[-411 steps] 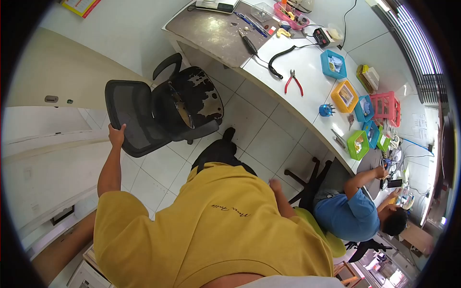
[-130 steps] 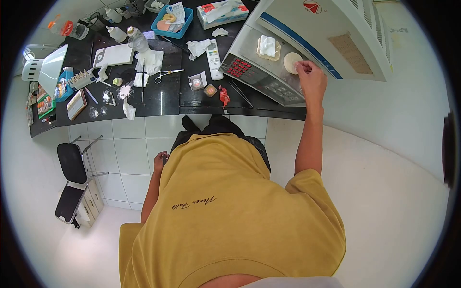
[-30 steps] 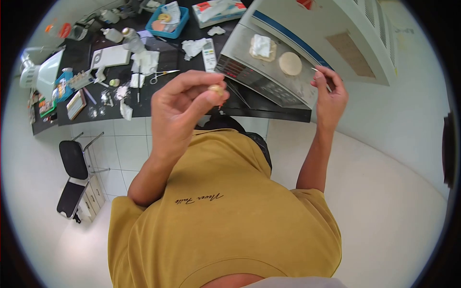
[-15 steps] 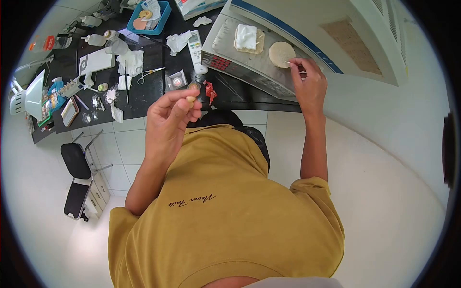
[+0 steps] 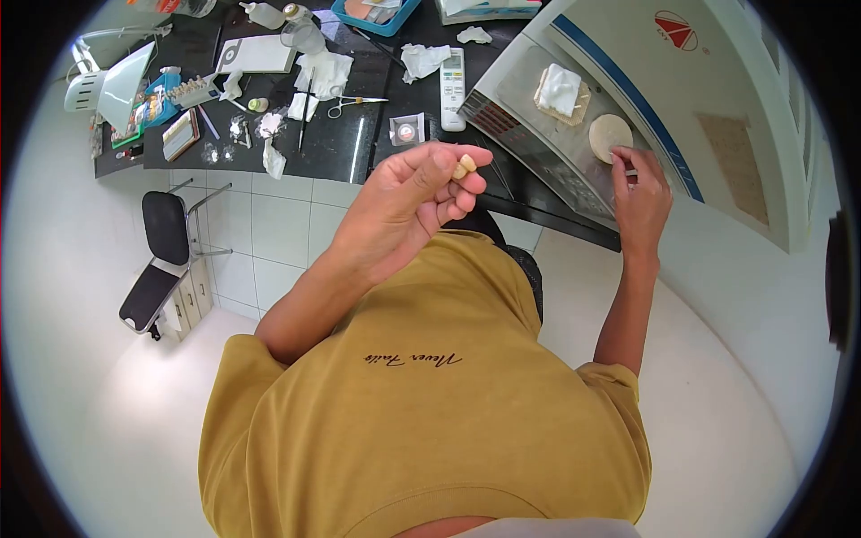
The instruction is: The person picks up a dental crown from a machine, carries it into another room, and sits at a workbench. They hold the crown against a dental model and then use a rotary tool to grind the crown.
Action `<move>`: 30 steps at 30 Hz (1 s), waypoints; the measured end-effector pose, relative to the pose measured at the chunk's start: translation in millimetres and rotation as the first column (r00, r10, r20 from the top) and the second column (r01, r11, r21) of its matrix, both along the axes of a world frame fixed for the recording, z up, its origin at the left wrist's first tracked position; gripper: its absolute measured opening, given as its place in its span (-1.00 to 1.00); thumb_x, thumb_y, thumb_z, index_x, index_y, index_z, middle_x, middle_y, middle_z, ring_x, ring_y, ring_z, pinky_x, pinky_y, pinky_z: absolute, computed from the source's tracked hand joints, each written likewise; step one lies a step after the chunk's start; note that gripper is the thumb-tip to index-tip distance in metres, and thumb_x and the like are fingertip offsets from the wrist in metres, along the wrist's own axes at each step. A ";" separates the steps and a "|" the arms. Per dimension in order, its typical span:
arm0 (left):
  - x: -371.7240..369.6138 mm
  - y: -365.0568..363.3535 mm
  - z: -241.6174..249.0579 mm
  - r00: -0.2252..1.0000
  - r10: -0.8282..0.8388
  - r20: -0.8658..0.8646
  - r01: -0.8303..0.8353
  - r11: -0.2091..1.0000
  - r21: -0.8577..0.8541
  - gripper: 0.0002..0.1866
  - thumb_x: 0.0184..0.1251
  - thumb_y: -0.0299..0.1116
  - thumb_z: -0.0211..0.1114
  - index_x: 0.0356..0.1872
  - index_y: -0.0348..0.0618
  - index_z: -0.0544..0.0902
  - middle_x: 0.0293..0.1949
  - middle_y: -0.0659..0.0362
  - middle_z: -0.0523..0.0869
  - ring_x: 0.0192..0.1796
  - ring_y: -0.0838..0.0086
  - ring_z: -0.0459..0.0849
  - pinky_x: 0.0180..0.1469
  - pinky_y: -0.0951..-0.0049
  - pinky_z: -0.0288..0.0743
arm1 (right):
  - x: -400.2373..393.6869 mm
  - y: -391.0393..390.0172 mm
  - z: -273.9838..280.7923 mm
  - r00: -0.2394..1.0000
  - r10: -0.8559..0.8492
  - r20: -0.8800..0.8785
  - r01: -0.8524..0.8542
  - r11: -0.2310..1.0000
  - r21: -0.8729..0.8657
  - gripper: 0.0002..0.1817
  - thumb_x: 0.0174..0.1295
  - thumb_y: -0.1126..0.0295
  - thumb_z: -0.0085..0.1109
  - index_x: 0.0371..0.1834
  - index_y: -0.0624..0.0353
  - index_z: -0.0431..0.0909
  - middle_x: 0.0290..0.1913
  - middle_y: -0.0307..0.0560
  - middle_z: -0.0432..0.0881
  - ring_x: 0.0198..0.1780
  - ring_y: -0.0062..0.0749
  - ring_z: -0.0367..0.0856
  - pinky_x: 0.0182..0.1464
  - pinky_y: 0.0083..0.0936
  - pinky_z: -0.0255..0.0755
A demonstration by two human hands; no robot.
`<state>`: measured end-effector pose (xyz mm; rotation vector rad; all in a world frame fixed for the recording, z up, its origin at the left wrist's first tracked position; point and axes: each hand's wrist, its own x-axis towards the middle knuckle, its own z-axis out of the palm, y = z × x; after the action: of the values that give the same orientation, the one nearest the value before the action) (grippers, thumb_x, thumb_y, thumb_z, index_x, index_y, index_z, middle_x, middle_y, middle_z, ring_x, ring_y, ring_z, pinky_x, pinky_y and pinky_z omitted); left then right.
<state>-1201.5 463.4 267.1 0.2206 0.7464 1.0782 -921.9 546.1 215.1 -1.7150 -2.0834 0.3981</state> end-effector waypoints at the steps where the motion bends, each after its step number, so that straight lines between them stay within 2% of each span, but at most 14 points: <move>1: 0.2 -0.4 0.1 1.000 0.002 0.012 -0.002 1.000 0.001 -0.60 0.37 -0.21 0.16 0.02 -0.39 0.50 -0.32 0.24 0.64 -0.27 0.68 0.58 -0.18 0.72 0.51 | -0.4 0.1 0.7 1.000 0.007 -0.001 -0.007 1.000 0.001 -0.91 0.16 0.43 0.16 -0.28 0.11 0.60 -0.28 -0.15 0.62 -0.43 -0.31 0.63 -0.35 -0.47 0.47; 7: 1.5 -3.6 0.1 1.000 0.027 0.010 -0.027 1.000 -0.004 -0.58 0.34 -0.20 0.21 0.02 -0.37 0.51 -0.31 0.26 0.61 -0.25 0.67 0.57 -0.17 0.72 0.50 | -0.9 1.4 4.7 1.000 -0.009 -0.011 0.008 0.999 -0.036 -0.91 0.17 0.41 0.17 -0.30 0.12 0.61 -0.30 -0.14 0.63 -0.43 -0.31 0.63 -0.34 -0.47 0.47; 11: 2.0 -5.8 1.0 0.999 0.032 0.009 -0.032 0.999 -0.011 -0.58 0.33 -0.19 0.22 0.02 -0.35 0.51 -0.32 0.26 0.59 -0.26 0.67 0.56 -0.19 0.72 0.50 | 1.7 2.2 2.6 0.998 0.001 0.060 0.000 1.000 -0.017 -0.90 0.17 0.37 0.18 -0.31 0.13 0.61 -0.33 -0.15 0.63 -0.43 -0.32 0.62 -0.33 -0.44 0.46; 19: 1.1 -9.2 -1.2 0.990 0.009 0.143 -0.003 0.999 -0.044 -0.66 0.34 -0.23 0.21 -0.02 -0.27 0.51 -0.30 0.25 0.59 -0.24 0.65 0.53 -0.16 0.68 0.46 | -0.1 0.3 4.5 0.995 0.032 0.094 -0.034 0.999 0.025 -0.86 0.16 0.34 0.21 -0.27 0.13 0.62 -0.38 -0.15 0.61 -0.40 -0.35 0.60 -0.33 -0.42 0.44; 22: 2.1 -13.4 0.6 0.997 0.051 0.050 -0.047 0.995 -0.089 -0.71 0.33 -0.28 0.23 -0.04 -0.23 0.52 -0.24 0.24 0.59 -0.20 0.64 0.54 -0.14 0.66 0.47 | -6.0 -3.9 10.8 1.000 -0.020 -0.012 0.021 0.997 0.072 -0.84 0.19 0.40 0.20 -0.19 0.15 0.62 -0.38 -0.14 0.61 -0.40 -0.43 0.57 -0.35 -0.49 0.45; 23: -0.9 -15.7 -3.5 0.994 0.049 0.094 -0.042 0.996 -0.075 -0.76 0.31 -0.32 0.25 -0.08 -0.20 0.53 -0.20 0.24 0.58 -0.17 0.63 0.55 -0.13 0.66 0.47 | -7.9 -7.8 10.9 0.998 -0.015 -0.062 0.021 0.995 0.097 -0.84 0.21 0.41 0.19 -0.17 0.17 0.62 -0.36 -0.14 0.62 -0.39 -0.46 0.57 -0.35 -0.53 0.46; 24: -3.5 -19.8 -6.8 0.992 0.110 0.068 -0.105 0.992 -0.076 -0.76 0.31 -0.32 0.25 -0.08 -0.20 0.53 -0.20 0.24 0.58 -0.17 0.63 0.55 -0.13 0.66 0.47 | -13.1 -13.6 12.1 0.993 -0.012 -0.117 0.024 0.995 0.100 -0.84 0.23 0.46 0.14 -0.15 0.20 0.60 -0.34 -0.12 0.63 -0.36 -0.45 0.58 -0.33 -0.56 0.48; 25: -5.8 -23.8 -10.6 0.993 0.103 0.065 -0.099 0.993 -0.068 -0.77 0.30 -0.33 0.26 -0.09 -0.18 0.53 -0.20 0.24 0.58 -0.17 0.64 0.55 -0.12 0.66 0.46 | -18.1 -18.1 12.2 0.986 -0.017 -0.167 0.034 0.995 0.098 -0.84 0.26 0.51 0.09 -0.13 0.23 0.59 -0.31 -0.11 0.64 -0.33 -0.45 0.59 -0.32 -0.59 0.49; 26: -9.5 -28.4 -14.8 0.994 0.087 0.066 -0.084 0.995 -0.060 -0.78 0.29 -0.33 0.27 -0.11 -0.16 0.53 -0.20 0.25 0.59 -0.17 0.64 0.55 -0.12 0.66 0.46 | -26.7 -21.6 11.2 0.983 0.025 -0.182 -0.007 0.995 0.095 -0.84 0.26 0.51 0.09 -0.13 0.23 0.59 -0.31 -0.11 0.64 -0.33 -0.45 0.59 -0.32 -0.59 0.49; 28: -21.1 -42.5 -25.1 0.989 0.134 0.057 -0.130 0.989 -0.064 -0.79 0.26 -0.33 0.30 -0.16 -0.12 0.52 -0.21 0.26 0.59 -0.17 0.65 0.55 -0.11 0.66 0.46 | -49.6 -32.7 9.4 0.934 0.019 -0.356 -0.024 1.000 -0.009 -0.79 0.28 0.61 -0.04 -0.10 0.27 0.57 -0.24 -0.05 0.64 -0.29 -0.43 0.61 -0.28 -0.58 0.53; 29: -28.0 -50.2 -30.7 0.988 0.148 0.033 -0.145 0.986 -0.077 -0.80 0.25 -0.34 0.32 -0.18 -0.11 0.52 -0.21 0.27 0.59 -0.17 0.65 0.55 -0.10 0.66 0.46 | -65.6 -36.7 7.7 0.888 0.106 -0.447 -0.112 0.994 0.012 -0.73 0.24 0.70 -0.10 -0.09 0.28 0.56 -0.21 -0.01 0.62 -0.28 -0.40 0.62 -0.28 -0.54 0.53; 30: -34.0 -56.3 -35.8 0.987 0.157 0.011 -0.156 0.984 -0.085 -0.80 0.23 -0.34 0.33 -0.20 -0.10 0.51 -0.21 0.27 0.59 -0.16 0.65 0.55 -0.10 0.66 0.47 | -82.2 -40.1 6.0 0.886 0.121 -0.447 -0.127 0.992 0.016 -0.73 0.24 0.70 -0.10 -0.09 0.28 0.56 -0.21 -0.01 0.62 -0.28 -0.40 0.62 -0.28 -0.54 0.53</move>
<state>-1235.4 407.1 231.3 0.0814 0.8012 1.1934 -1004.1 506.0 221.2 -1.3377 -1.8503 0.7693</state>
